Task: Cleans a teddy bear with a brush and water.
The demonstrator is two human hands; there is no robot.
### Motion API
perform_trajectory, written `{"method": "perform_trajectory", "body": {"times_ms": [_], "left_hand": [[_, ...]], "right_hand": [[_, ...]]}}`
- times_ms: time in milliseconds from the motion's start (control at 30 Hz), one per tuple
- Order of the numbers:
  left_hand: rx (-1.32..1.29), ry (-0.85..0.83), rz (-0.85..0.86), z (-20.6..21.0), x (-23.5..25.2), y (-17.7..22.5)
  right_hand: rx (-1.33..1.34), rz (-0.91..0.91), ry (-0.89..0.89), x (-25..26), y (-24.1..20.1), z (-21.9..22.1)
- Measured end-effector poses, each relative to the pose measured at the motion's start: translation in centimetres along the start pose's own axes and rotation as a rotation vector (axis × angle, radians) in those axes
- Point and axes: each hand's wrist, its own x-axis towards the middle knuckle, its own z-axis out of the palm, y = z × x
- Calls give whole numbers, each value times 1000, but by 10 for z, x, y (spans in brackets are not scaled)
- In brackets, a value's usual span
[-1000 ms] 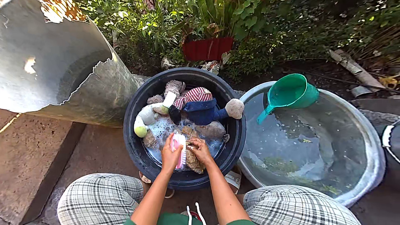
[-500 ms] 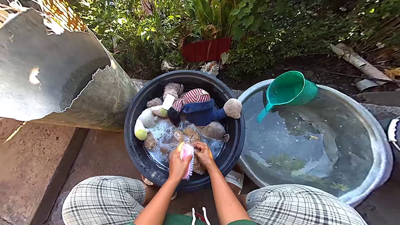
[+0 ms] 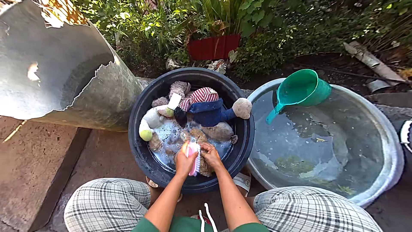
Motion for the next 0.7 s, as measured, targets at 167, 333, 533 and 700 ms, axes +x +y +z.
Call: {"method": "perform_trajectory", "body": {"times_ms": [167,333,533,700], "left_hand": [[-73,153,-123,18,64,11],[-234,12,-31,0,-1,-35],[-197,65,-178,-44,-6,-39],[-163,205,-150,-54,19,-38]], "right_hand": [[-116,-8,-96,-6,-14,-6],[21,-19,12,-1,-1,-1],[46,205,199,24,-5,-8],[-176,471,81,47,-10,-1]]}}
